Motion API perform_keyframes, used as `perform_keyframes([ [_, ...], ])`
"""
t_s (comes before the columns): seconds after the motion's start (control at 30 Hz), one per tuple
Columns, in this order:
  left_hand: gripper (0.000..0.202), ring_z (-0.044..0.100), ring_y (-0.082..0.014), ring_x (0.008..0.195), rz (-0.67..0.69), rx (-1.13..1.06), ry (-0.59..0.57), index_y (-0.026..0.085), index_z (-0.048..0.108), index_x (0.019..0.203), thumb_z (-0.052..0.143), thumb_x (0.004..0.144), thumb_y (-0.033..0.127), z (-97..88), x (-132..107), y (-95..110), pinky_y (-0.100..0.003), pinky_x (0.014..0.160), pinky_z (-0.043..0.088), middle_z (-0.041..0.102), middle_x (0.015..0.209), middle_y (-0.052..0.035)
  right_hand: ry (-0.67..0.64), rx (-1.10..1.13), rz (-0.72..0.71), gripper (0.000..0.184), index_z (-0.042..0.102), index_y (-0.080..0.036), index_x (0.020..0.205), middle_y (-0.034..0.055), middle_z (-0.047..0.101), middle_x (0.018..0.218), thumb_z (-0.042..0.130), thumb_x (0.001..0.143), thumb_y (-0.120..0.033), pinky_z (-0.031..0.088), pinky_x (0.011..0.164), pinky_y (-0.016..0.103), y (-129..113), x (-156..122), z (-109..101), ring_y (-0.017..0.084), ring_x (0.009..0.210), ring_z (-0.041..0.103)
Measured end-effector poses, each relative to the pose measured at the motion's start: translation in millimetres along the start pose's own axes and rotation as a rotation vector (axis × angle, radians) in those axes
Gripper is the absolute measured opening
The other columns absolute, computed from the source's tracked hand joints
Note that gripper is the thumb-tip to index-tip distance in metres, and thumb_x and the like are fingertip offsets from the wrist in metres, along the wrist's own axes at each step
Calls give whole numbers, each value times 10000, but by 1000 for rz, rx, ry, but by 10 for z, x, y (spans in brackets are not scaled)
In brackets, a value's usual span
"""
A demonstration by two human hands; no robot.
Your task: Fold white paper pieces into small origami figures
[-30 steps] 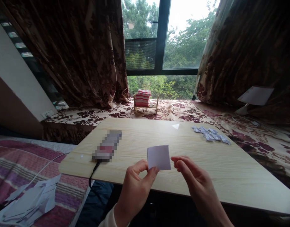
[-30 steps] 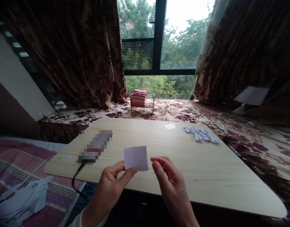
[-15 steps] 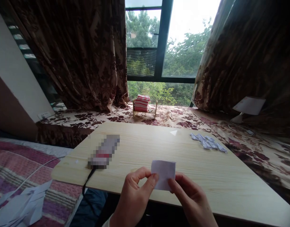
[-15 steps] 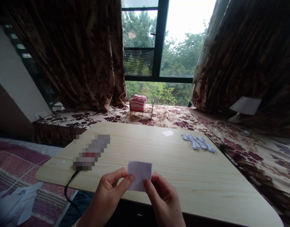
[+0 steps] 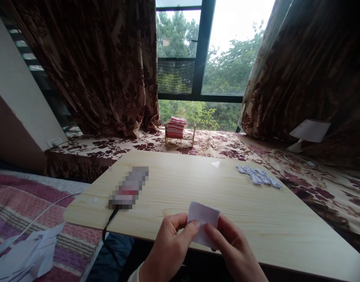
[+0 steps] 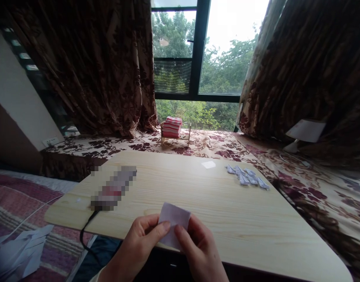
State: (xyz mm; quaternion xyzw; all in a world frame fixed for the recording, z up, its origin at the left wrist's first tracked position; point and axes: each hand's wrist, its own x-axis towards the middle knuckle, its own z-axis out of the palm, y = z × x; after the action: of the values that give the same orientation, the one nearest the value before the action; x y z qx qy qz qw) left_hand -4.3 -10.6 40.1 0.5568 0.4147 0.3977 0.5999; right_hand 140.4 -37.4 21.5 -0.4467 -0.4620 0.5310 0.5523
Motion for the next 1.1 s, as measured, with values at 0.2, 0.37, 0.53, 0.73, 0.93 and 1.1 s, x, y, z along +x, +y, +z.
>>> perform_keyframes([
  [0.2,329,502,-159,686,-45,-102,-28,104,743,815,638,762,411,5,1,15,-248,623,378,627,671,-37,-21,-147,-104,282,717,-220,1035,83,737,1002,633,827,-390,547,799,299,20,-3,-108,233,909,678],
  [0.37,319,488,-140,664,-54,-166,-69,117,740,813,637,781,416,-13,8,-19,-242,603,365,615,680,-29,-48,-221,-182,233,736,-259,1016,72,744,1015,609,849,-360,571,761,286,-2,-12,-134,231,904,693],
  [0.53,301,477,-131,669,-73,-176,-108,119,706,743,642,781,410,-41,-9,-2,-244,630,378,578,666,-12,-16,-236,-245,195,760,-270,939,59,763,920,617,844,-362,587,722,284,-15,-22,-120,233,854,710],
  [0.73,326,484,-125,657,-123,-233,-95,125,609,596,594,802,378,-45,-31,-42,-233,616,374,553,624,-7,-70,-238,-253,207,748,-285,987,53,752,928,596,861,-347,582,709,272,-39,-31,-146,231,870,703],
  [0.93,228,554,-146,631,-128,-321,-101,136,669,643,534,778,262,-58,-11,-71,-246,656,414,601,565,-7,-201,-258,-325,234,754,-325,920,19,712,776,524,900,-287,540,677,248,-136,-30,-149,176,733,662],
  [1.1,246,598,-171,693,-101,-316,-163,110,708,697,493,766,208,-84,-5,-19,-257,688,419,644,600,-39,-171,-261,-282,231,749,-267,844,23,675,714,522,885,-267,510,631,250,-126,-25,-131,171,676,622],
])
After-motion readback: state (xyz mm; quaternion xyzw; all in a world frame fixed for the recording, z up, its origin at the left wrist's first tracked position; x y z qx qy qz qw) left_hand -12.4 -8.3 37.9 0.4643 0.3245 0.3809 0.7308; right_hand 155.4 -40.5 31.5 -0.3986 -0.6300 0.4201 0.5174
